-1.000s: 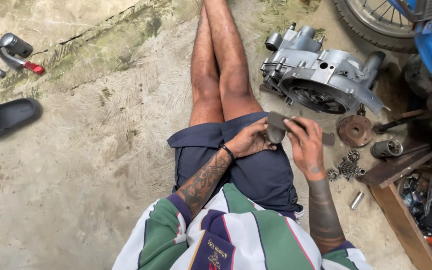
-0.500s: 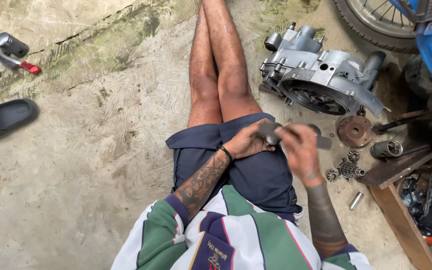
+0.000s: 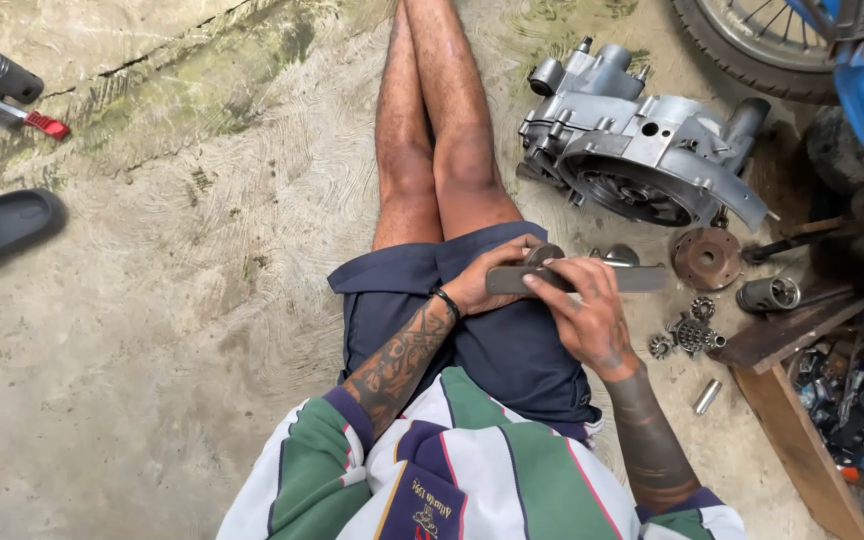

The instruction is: Cleaning carbon deposits from a motorcycle piston head using sandpaper while sitting on the floor.

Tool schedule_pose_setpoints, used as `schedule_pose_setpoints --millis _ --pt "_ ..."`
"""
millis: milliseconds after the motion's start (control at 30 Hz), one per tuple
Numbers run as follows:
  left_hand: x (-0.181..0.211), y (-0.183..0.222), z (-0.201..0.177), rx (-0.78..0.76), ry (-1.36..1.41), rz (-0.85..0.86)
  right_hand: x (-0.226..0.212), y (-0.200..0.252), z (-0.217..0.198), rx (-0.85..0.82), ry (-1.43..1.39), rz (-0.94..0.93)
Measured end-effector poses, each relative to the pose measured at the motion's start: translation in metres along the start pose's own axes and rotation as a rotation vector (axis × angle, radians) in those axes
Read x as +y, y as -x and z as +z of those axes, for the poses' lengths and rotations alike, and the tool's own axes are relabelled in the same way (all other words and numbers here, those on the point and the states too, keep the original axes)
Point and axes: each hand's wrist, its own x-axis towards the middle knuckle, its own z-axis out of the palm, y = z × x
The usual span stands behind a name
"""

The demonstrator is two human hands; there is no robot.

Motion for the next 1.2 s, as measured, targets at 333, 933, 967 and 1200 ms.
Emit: schedule_pose_setpoints --millis 333,933,967,1200 --pt "0.003 -0.003 -0.003 -0.020 0.029 -0.016 0.014 0.001 0.000 0.005 0.007 -0.009" --pt "-0.006 -0.006 -0.015 0.001 0.091 -0.019 0.021 -0.004 0.000 0.052 0.032 0.012" --pt "-0.008 -0.005 -0.015 0.002 0.095 -0.018 0.022 -0.001 0.000 0.048 0.032 0.012" --pt "-0.002 -0.009 -0.016 -0.004 0.058 -0.022 0.019 -0.007 0.001 0.058 -0.005 -0.019"
